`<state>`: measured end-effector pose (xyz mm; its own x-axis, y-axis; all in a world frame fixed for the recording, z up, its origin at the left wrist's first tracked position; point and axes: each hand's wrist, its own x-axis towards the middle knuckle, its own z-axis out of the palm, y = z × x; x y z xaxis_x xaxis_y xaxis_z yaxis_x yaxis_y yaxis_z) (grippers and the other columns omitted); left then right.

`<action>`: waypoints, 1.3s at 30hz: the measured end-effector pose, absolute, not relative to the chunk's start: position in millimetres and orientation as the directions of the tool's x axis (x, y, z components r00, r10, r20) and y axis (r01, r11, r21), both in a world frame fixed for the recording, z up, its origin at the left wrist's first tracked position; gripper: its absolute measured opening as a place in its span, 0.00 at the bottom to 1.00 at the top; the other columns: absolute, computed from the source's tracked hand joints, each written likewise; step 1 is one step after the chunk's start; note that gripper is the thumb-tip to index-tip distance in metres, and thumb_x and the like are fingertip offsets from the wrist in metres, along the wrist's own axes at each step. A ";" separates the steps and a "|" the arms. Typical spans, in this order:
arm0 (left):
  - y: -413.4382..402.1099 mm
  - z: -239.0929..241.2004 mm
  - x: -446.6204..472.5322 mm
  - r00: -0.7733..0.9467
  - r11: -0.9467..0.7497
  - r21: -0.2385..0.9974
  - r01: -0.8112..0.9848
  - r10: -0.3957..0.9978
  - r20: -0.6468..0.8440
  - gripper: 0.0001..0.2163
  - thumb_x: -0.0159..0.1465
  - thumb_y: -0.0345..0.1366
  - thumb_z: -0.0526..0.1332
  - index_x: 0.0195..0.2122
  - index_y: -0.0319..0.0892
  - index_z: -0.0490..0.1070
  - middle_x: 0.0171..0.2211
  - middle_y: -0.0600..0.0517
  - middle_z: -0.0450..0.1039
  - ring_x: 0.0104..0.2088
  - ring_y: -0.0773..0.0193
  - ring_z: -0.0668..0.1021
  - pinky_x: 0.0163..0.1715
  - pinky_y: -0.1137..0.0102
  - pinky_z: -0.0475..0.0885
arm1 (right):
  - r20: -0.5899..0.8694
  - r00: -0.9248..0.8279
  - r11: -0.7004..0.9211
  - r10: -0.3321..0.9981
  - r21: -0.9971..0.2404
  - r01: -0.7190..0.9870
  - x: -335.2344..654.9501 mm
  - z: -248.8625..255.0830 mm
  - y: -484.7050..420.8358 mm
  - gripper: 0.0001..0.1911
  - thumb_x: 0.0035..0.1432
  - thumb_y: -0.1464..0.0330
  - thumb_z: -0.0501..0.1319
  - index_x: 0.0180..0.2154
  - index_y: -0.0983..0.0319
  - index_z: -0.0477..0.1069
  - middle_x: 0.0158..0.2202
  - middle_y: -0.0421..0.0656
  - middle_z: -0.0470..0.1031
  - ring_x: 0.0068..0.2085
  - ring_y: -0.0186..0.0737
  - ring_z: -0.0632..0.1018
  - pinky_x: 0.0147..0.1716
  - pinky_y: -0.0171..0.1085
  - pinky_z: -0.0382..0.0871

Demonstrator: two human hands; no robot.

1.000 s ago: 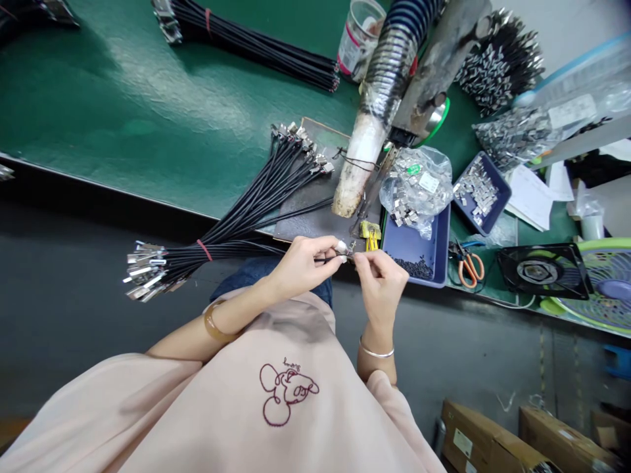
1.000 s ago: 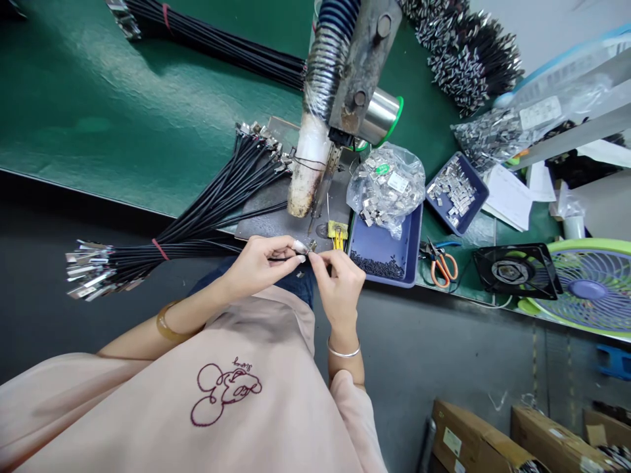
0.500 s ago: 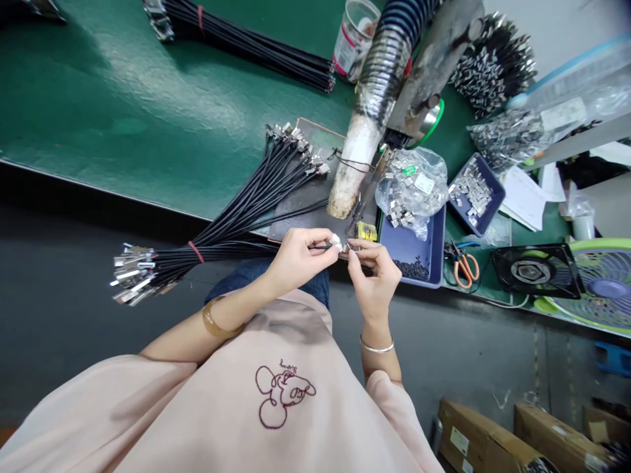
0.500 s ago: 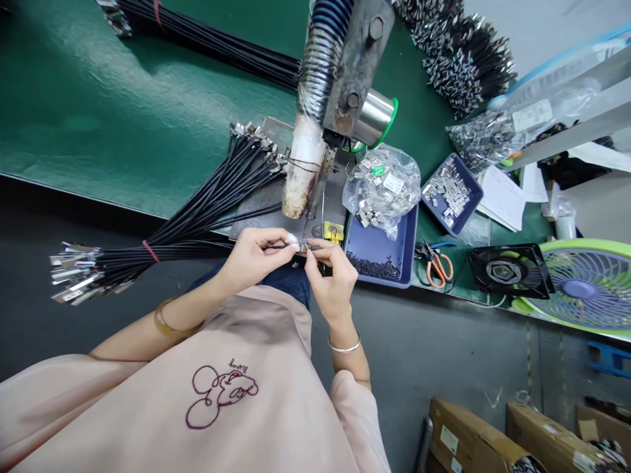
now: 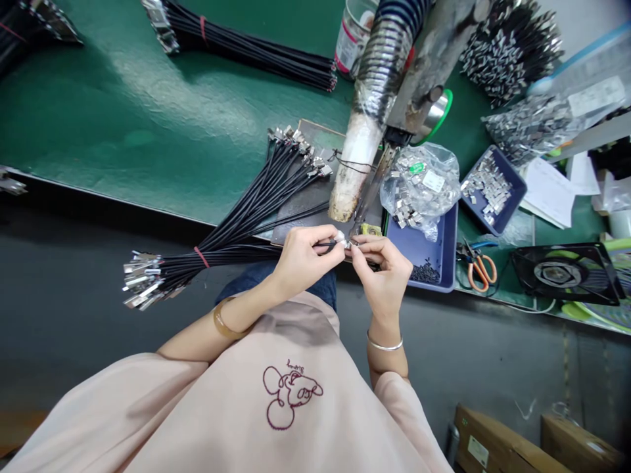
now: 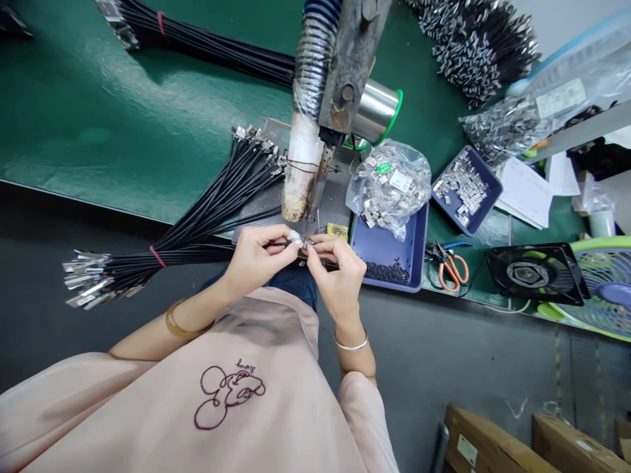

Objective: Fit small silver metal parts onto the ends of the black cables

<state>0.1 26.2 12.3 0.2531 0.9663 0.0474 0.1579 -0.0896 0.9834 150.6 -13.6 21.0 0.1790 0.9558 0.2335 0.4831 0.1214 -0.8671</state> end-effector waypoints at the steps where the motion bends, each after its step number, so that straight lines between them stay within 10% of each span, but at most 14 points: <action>1: 26.3 12.9 0.1 0.251 -0.097 0.983 0.158 0.966 0.055 0.05 0.58 0.31 0.61 0.26 0.36 0.73 0.22 0.56 0.65 0.24 0.73 0.66 0.23 0.80 0.63 | 0.230 0.175 0.121 0.957 -0.870 0.479 150.6 22.5 -12.7 0.04 0.60 0.67 0.64 0.32 0.59 0.73 0.38 0.41 0.81 0.36 0.36 0.83 0.36 0.36 0.83; 22: 20.3 12.6 -2.9 0.397 -0.144 0.971 0.190 0.916 0.058 0.05 0.58 0.29 0.59 0.25 0.38 0.69 0.18 0.60 0.55 0.20 0.74 0.59 0.21 0.79 0.59 | 0.320 0.205 0.158 0.925 -0.814 0.560 159.2 33.2 -37.3 0.01 0.63 0.68 0.63 0.36 0.56 0.73 0.34 0.38 0.82 0.26 0.33 0.81 0.25 0.33 0.76; 27: 6.6 -0.8 -17.4 0.662 -0.357 0.903 0.240 0.741 0.117 0.05 0.60 0.29 0.62 0.26 0.38 0.74 0.18 0.58 0.66 0.20 0.73 0.65 0.24 0.76 0.61 | 0.622 0.390 0.149 0.679 -0.637 0.756 181.6 48.9 -51.1 0.06 0.62 0.64 0.63 0.42 0.55 0.72 0.23 0.35 0.72 0.19 0.31 0.71 0.20 0.34 0.64; 32: 12.0 -7.2 -28.0 0.403 -0.339 0.928 0.154 0.879 0.255 0.06 0.65 0.32 0.61 0.34 0.38 0.77 0.34 0.48 0.80 0.32 0.66 0.79 0.34 0.72 0.73 | 0.288 0.280 -0.105 0.916 -0.502 0.859 221.0 46.1 -26.9 0.07 0.65 0.62 0.59 0.40 0.58 0.69 0.28 0.41 0.78 0.24 0.35 0.76 0.28 0.37 0.68; 36: 47.6 -0.7 -24.3 0.230 -0.500 0.648 0.575 0.858 0.459 0.08 0.67 0.29 0.58 0.39 0.36 0.78 0.42 0.42 0.78 0.45 0.54 0.77 0.48 0.60 0.72 | 0.294 0.198 -0.139 0.935 -0.209 0.968 235.6 30.1 10.2 0.05 0.63 0.65 0.60 0.35 0.60 0.70 0.31 0.44 0.78 0.32 0.41 0.77 0.33 0.38 0.64; 39: 69.2 0.9 -14.4 0.329 -0.448 0.447 0.774 0.888 0.321 0.11 0.67 0.25 0.54 0.37 0.35 0.77 0.42 0.39 0.76 0.45 0.49 0.76 0.43 0.59 0.72 | 0.219 0.100 -0.099 0.971 -0.019 0.995 230.2 25.2 30.8 0.05 0.63 0.69 0.58 0.35 0.61 0.71 0.38 0.48 0.78 0.37 0.44 0.76 0.32 0.38 0.60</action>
